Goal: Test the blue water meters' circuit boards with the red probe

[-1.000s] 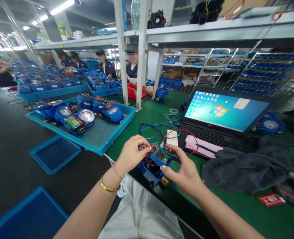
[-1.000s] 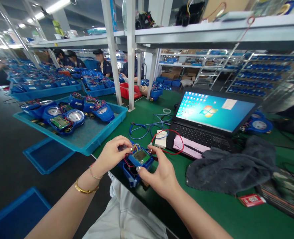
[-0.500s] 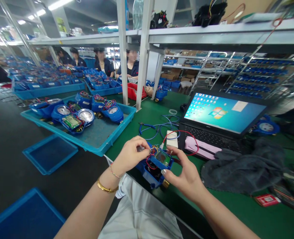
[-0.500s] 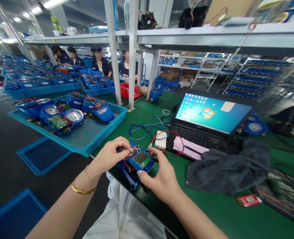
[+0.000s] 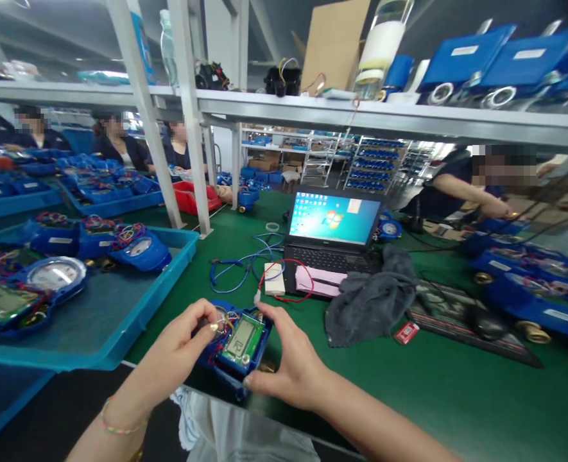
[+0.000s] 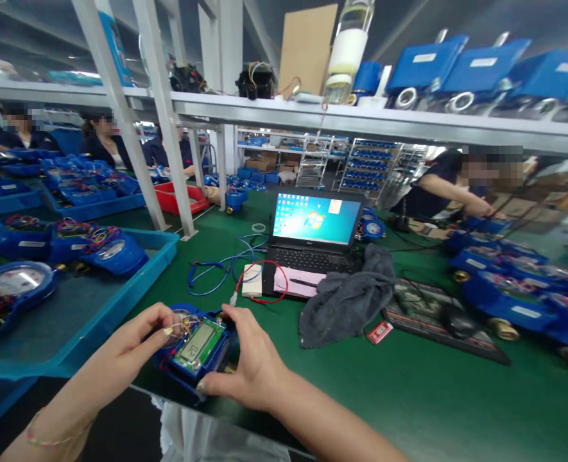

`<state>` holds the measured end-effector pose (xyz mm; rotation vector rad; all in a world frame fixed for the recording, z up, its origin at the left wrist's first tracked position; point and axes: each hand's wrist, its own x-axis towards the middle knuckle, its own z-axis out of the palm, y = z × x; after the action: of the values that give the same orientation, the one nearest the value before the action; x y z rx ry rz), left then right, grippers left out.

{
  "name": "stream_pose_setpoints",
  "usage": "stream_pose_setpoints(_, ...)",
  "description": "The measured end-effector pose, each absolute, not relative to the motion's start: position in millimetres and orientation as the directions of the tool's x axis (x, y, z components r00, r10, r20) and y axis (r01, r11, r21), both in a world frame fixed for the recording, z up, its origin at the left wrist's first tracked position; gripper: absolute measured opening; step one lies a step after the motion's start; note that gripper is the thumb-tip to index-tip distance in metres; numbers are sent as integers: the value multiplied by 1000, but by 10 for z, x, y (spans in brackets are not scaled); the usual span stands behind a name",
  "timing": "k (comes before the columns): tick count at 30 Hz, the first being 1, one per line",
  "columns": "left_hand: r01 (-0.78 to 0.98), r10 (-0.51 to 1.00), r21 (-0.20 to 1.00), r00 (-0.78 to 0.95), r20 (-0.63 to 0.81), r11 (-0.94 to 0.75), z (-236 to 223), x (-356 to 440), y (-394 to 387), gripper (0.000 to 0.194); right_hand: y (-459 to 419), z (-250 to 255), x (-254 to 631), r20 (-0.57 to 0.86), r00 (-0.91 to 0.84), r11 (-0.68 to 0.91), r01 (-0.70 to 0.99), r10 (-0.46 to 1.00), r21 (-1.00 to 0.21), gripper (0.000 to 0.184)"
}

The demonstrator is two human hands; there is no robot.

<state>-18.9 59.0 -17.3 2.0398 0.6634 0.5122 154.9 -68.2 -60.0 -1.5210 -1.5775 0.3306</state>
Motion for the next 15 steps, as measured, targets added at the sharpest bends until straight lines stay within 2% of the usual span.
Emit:
stream_pose_setpoints(2, 255, 634, 864, 768, 91, -434, -194, -183, 601, 19, -698, -621, 1681, 392, 161, 210, 634, 906, -744, 70)
stream_pose_setpoints(5, 272, 656, 863, 749, 87, -425, -221, -169, 593, 19, -589, -670, 1987, 359, 231, 144, 627, 904, -765, 31)
stream_pose_setpoints(7, 263, 677, 872, 729, 100, -412, -235, -160, 593, 18, -366, -700, 2185, 320, 266, 81, 641, 909, -764, 20)
stream_pose_setpoints(12, 216, 709, 905, 694, 122, -367, -296, -190, 648, 20, 432, -608, 2240, 200, 240, -48, 745, 950, -665, 21)
stream_pose_setpoints(15, 256, 806, 909, 578, 128, -328, -408, -201, 782, 27, 867, -506, 2096, 124, 219, -108, 806, 968, -582, 37)
